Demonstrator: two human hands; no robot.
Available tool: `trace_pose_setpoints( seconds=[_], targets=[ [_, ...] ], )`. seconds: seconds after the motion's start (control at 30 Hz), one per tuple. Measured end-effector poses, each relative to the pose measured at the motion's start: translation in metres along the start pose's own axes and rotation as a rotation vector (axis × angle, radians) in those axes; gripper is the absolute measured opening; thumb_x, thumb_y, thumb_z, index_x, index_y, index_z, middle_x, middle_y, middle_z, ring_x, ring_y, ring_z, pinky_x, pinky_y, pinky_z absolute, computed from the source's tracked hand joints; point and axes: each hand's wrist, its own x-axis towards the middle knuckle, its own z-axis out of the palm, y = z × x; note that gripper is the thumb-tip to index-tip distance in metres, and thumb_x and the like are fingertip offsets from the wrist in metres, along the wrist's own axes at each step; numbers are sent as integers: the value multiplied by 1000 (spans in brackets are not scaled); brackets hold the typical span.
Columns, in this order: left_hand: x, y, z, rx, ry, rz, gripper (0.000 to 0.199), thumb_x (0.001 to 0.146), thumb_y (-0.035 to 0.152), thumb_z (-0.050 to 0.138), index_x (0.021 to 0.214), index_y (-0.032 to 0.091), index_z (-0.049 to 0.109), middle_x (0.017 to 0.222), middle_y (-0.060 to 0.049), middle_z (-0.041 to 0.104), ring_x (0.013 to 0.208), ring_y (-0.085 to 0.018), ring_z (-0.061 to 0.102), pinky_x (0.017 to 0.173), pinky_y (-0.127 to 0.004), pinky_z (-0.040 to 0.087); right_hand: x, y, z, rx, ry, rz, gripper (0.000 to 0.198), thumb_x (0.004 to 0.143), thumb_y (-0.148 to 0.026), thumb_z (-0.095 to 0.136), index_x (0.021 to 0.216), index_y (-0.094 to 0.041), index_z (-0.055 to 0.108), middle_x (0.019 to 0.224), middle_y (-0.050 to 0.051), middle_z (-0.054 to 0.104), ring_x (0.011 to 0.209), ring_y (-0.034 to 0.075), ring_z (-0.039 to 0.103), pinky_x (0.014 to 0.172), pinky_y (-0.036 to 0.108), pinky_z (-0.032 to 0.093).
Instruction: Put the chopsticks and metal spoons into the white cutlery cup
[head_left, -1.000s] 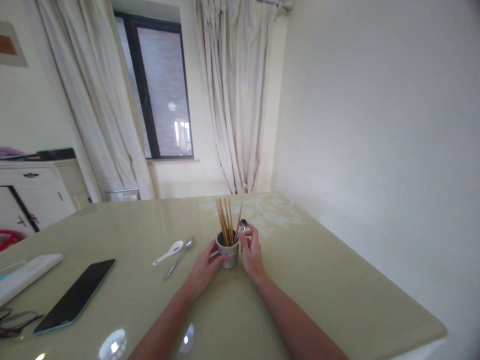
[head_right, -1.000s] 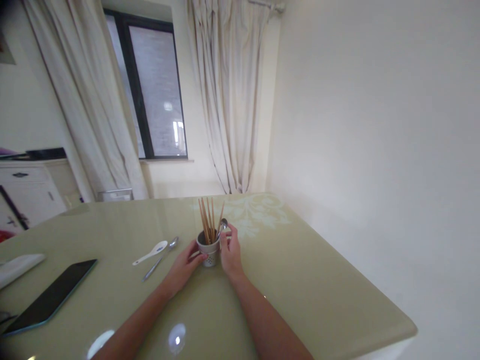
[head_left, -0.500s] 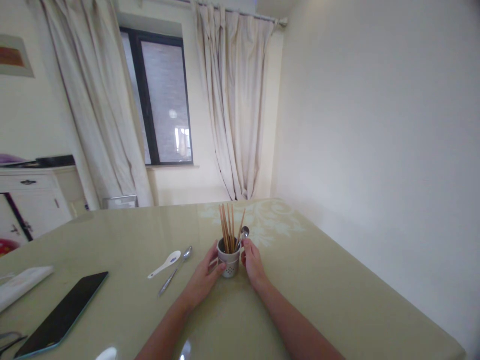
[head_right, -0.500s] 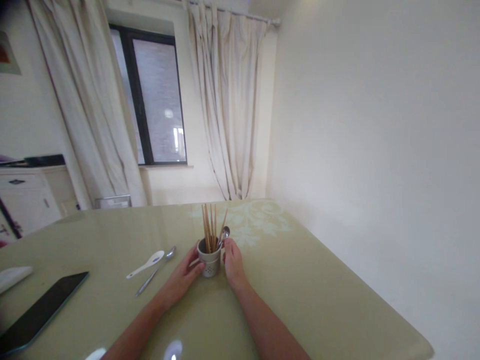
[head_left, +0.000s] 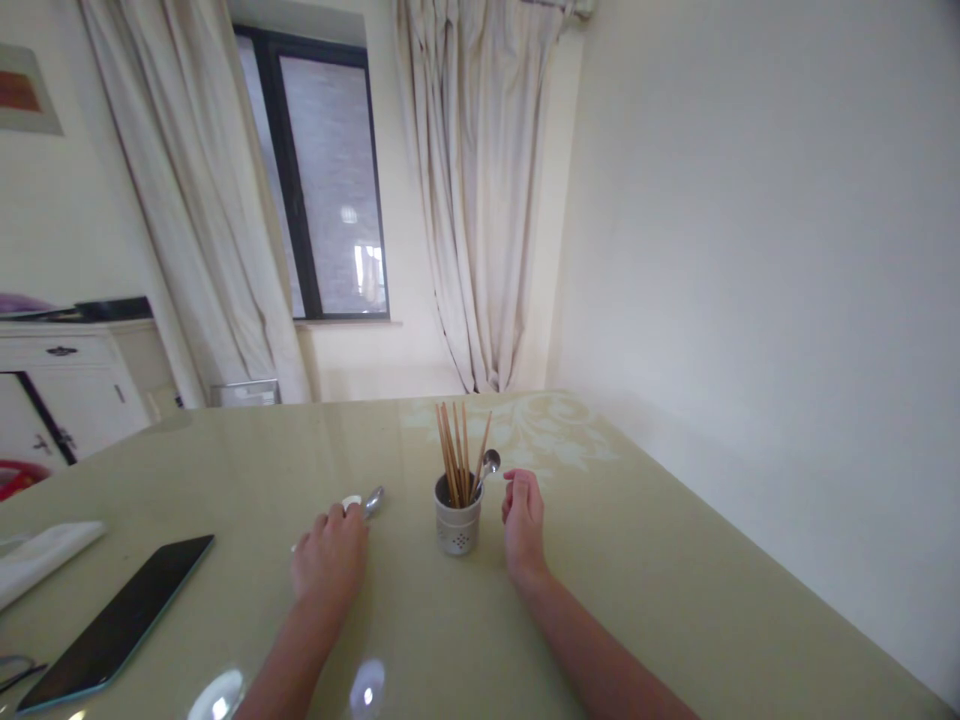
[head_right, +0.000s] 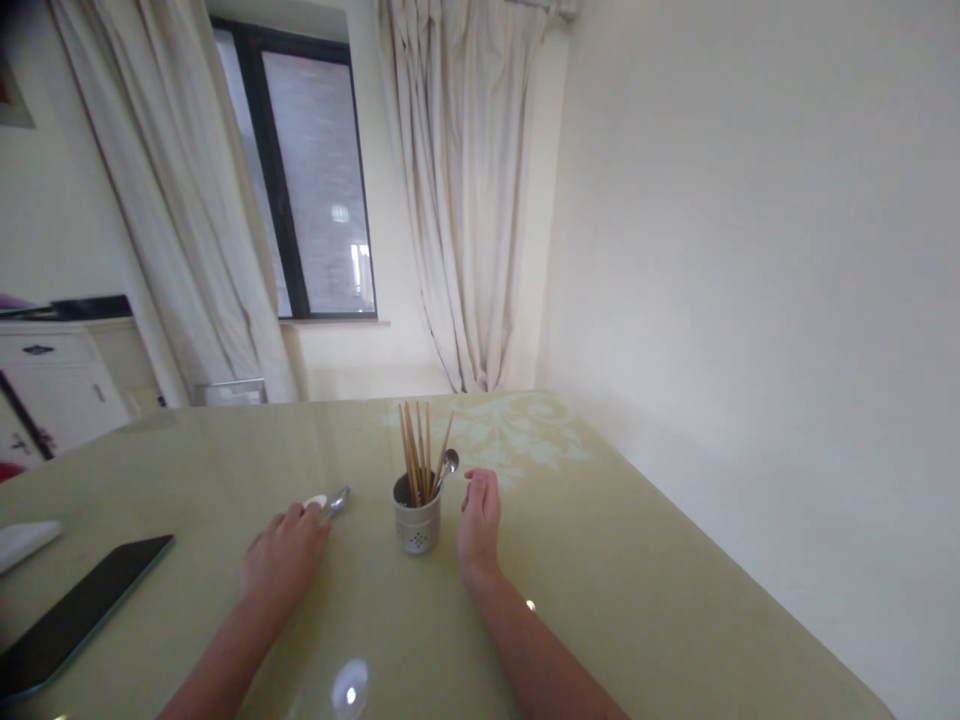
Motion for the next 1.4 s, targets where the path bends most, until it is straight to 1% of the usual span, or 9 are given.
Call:
trace_pose_setpoints(
  seconds=[0.23,0.37,0.53,0.6,0.7,0.8,1.03,1.23,1.4],
  targets=[
    [0,1,13,-47,8,30,30,102,14,41,98,17,71,103,-16,75,99,-31,73,76,-37,55,-4,-20,-2,31,143,15,51,98,-73,47,90,-24,57,61,-10,33,51,14,30,47,26,25],
    [3,11,9,-155,73,54,28,102,16,38,97,17,66,104,-15,71,102,-30,71,84,-39,55,-13,-34,-2,-29,49,-44,50,101,-69,48,83,-24,59,61,-8,35,54,15,32,50,27,27],
    [3,27,-1,-692,336,26,28,107,37,37,105,23,61,101,-8,71,90,-25,72,80,-36,57,-32,-46,-3,-189,-209,-249,47,108,-53,44,81,-23,67,69,1,57,64,18,52,61,30,40],
    [-4,35,-5,-869,420,147,29,107,43,41,106,24,63,97,-7,73,89,-24,72,80,-35,58,-38,-46,-2,-255,-354,-321,38,108,-48,47,94,-24,73,77,3,65,70,20,58,67,31,44],
    [-17,47,-9,-1000,380,448,31,107,43,44,109,26,70,94,-6,75,87,-22,73,81,-30,58,-43,-43,-1,-327,-487,-343,27,105,-43,56,112,-25,74,82,3,69,70,21,61,68,30,45],
    [-27,56,-11,-1049,327,542,32,108,41,45,117,29,74,95,-6,76,88,-20,74,83,-28,58,-41,-41,0,-326,-510,-333,24,104,-42,59,108,-25,76,82,3,69,71,21,61,69,30,45],
    [-29,58,-10,-1047,292,511,34,108,40,46,125,30,74,101,-8,75,95,-22,73,90,-29,58,-38,-45,3,-203,-436,-235,30,103,-47,60,97,-23,76,83,5,72,73,22,64,68,30,48],
    [-22,61,0,-916,319,363,40,108,36,40,134,27,68,118,-11,76,114,-28,70,102,-42,56,-14,-54,-5,87,-136,-51,41,95,-60,68,83,-21,67,68,0,59,50,11,41,46,25,30],
    [-18,64,7,-827,232,383,41,107,34,40,139,28,64,111,-9,77,102,-27,74,92,-43,60,6,-58,-15,123,39,-72,49,88,-65,74,74,-20,61,64,-3,53,49,9,35,44,23,25]
  ],
)
